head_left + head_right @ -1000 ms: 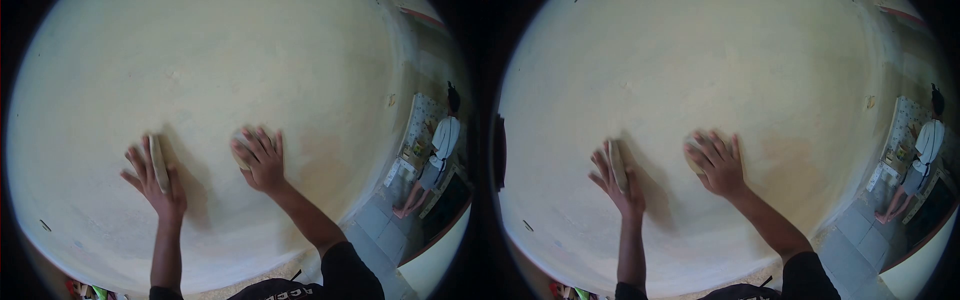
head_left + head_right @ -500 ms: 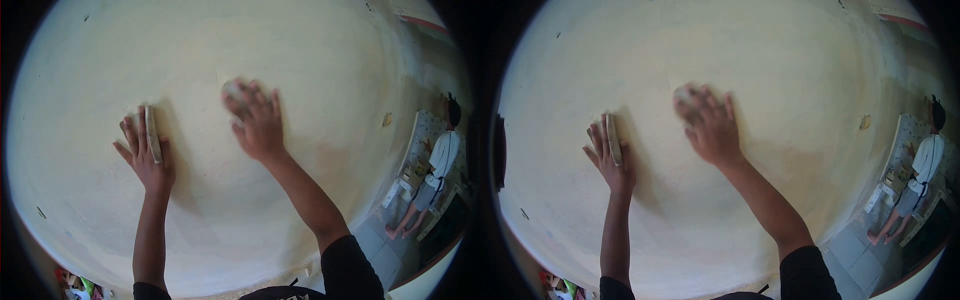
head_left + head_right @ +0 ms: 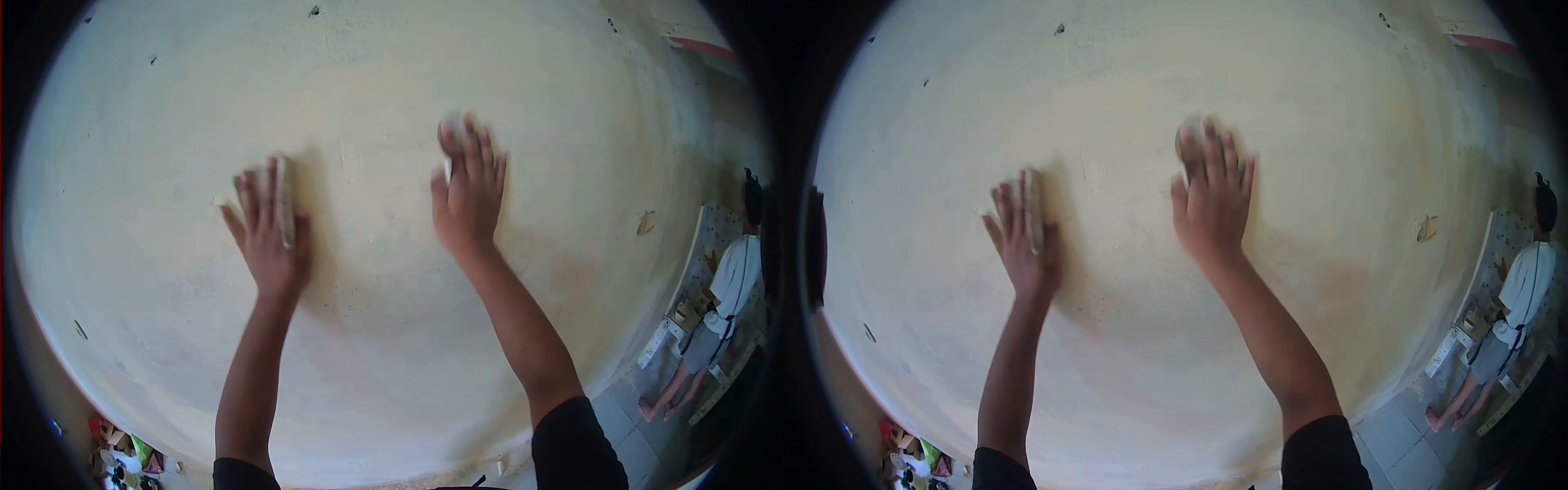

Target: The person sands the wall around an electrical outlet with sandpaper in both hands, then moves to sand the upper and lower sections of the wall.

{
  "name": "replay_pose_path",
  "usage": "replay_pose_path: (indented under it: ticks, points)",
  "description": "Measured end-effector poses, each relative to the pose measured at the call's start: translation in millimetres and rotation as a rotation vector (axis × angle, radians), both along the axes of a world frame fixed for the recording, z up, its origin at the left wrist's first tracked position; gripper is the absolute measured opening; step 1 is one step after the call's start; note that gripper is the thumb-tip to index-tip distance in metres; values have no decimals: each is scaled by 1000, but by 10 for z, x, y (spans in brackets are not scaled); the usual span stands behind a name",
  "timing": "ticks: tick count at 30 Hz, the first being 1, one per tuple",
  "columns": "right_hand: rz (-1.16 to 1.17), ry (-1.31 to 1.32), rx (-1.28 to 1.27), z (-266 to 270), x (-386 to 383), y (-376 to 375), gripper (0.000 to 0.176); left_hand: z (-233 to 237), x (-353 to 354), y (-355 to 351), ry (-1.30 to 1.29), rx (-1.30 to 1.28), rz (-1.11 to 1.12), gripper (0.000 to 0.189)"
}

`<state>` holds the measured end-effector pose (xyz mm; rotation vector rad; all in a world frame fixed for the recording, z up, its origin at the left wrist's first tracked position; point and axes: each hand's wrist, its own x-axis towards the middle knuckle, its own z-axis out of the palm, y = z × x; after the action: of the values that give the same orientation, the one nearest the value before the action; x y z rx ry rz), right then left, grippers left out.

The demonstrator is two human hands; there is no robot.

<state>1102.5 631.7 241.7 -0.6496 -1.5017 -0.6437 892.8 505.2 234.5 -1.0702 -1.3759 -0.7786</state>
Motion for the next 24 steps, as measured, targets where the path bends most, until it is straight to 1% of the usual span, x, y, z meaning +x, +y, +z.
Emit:
replay_pose_path:
  ticks: [2, 3, 5, 6, 7, 8, 9, 10, 11, 13, 14, 15, 17, 20, 21, 23, 24]
  points:
    - [8, -131, -53, -369, -121, -122, 63, -175, 40, -16, 59, -97, 26, 55]
    - [110, -335, -34, -487, -139, -154, 64, -138, 22, 17, 80, -106, 23, 54]
    - [126, -502, -5, -380, -129, -144, 65, 60, -21, 1, 131, -126, 18, 54]
    - [65, -400, 21, -242, -72, -141, 65, 236, -15, -60, 115, -83, -34, 53]
    - [0, -299, 49, -74, -26, -68, 64, 386, -80, -70, 103, -35, -25, 52]
    - [-28, -144, 3, 80, 32, 14, 63, 518, -169, -82, 91, 8, -18, 52]
    - [-32, 20, -11, 207, 80, 38, 62, 596, -225, -87, 77, 47, -14, 52]
    - [-78, 103, -14, 225, 25, 112, 61, 630, -250, -53, 49, 61, -59, 52]
    - [-122, 187, -14, 243, -52, 131, 61, 638, -248, -41, 64, 61, -50, 52]
    - [-81, -14, -11, 125, -369, -122, 59, 590, -267, -76, 85, 66, -28, 52]
    - [2, -186, 39, 74, -479, -244, 60, 575, -311, -97, 100, 37, -31, 52]
    - [73, -294, 85, 81, -551, -347, 59, 563, -359, -124, 119, 10, -33, 52]
    - [24, -269, 134, 342, -554, -271, 56, 552, -485, -188, 137, -26, -54, 52]
    - [-30, 141, 114, 920, -459, -65, 49, 509, -686, -329, 118, -13, -94, 51]
    - [-44, 242, 135, 1031, -464, -65, 48, 488, -725, -357, 118, 4, -98, 49]
    - [-111, 196, 118, 1009, -743, -173, 47, 477, -789, -401, 124, 4, -76, 49]
    - [-64, 45, 155, 914, -922, -278, 47, 459, -813, -394, 126, -18, -53, 51]
